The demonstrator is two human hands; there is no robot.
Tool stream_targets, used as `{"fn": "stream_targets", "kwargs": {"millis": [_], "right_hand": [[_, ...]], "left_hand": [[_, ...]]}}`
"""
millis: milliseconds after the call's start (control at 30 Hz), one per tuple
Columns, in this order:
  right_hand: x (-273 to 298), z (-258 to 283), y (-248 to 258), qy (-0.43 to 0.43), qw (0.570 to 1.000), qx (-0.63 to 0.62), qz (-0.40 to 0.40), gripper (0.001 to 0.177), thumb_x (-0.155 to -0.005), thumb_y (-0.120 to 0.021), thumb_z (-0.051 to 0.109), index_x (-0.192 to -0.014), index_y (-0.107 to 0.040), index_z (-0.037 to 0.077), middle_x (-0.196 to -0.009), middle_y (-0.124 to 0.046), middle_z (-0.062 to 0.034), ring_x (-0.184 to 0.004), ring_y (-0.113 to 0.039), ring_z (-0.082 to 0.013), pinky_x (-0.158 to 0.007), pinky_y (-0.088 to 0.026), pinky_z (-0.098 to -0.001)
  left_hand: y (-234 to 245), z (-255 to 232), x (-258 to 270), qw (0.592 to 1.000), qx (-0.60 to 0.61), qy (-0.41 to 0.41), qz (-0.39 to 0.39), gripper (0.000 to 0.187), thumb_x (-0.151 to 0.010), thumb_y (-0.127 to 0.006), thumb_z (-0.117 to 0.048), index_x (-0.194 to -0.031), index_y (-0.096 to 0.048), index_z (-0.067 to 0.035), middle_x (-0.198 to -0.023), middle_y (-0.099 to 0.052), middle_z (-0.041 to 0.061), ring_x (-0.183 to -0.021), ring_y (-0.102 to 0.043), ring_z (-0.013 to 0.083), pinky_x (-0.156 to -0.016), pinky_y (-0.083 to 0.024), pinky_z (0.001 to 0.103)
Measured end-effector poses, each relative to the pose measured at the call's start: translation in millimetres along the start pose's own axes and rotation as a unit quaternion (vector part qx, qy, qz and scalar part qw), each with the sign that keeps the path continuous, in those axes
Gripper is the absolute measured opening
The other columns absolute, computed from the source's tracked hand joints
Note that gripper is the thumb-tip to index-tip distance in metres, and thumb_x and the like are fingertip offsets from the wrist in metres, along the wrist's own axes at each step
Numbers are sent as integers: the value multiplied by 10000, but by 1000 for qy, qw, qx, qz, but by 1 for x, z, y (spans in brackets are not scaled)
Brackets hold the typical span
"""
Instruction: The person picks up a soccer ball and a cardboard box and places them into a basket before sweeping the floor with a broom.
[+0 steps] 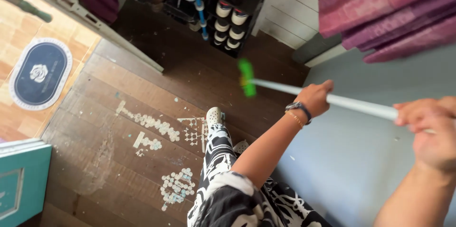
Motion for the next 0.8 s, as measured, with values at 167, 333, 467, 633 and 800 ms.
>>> {"fn": "stream_targets", "kwargs": {"millis": [167,333,467,633,800], "right_hand": [[-26,22,-175,70,916,369,141,99,-872,-637,12,-788,-688,-6,-803,-728,-168,-685,-693,-248,-663,-546,-342],[-39,-40,-196,1,975,171,144,293,-1006,-582,11,-714,-572,23,-664,-592,-63,-714,-701,-221,-936,-616,-428],[-70,-60,-225,-34,984,79,158,296,-989,-542,23,-693,-549,29,-617,-577,-61,-691,-662,-217,-931,-613,-462],[-131,-59,-253,-24,992,-37,120,131,-961,-567,46,-832,-566,24,-673,-562,-107,-606,-610,-239,-889,-593,-487],[-176,-50,-295,38,971,-193,135,221,-997,-575,180,-797,-537,93,-645,-562,-81,-581,-565,-222,-728,-558,-425]], "left_hand": [[15,67,-15,992,64,-89,-64,310,-716,-743,-89,-966,-564,-124,-903,-706,130,-918,-679,389,-731,-533,469],[54,149,15,996,48,22,-78,255,-754,-715,-51,-967,-596,-125,-875,-708,145,-906,-682,396,-734,-534,482],[111,172,27,992,20,57,-112,185,-781,-680,-20,-926,-603,-107,-791,-702,163,-858,-687,405,-766,-537,492],[189,171,21,983,4,62,-173,152,-790,-682,-34,-894,-624,-128,-730,-701,128,-778,-692,374,-788,-537,488],[311,144,16,949,6,-7,-314,233,-708,-675,-7,-908,-618,-113,-751,-681,98,-774,-669,362,-750,-521,487]]}}
Point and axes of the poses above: each hand's wrist, its own x-axis away from the middle knuckle, its own y-axis out of the back of the hand, z = x × y, the point moved 9 cm from there along -x, towards the middle knuckle
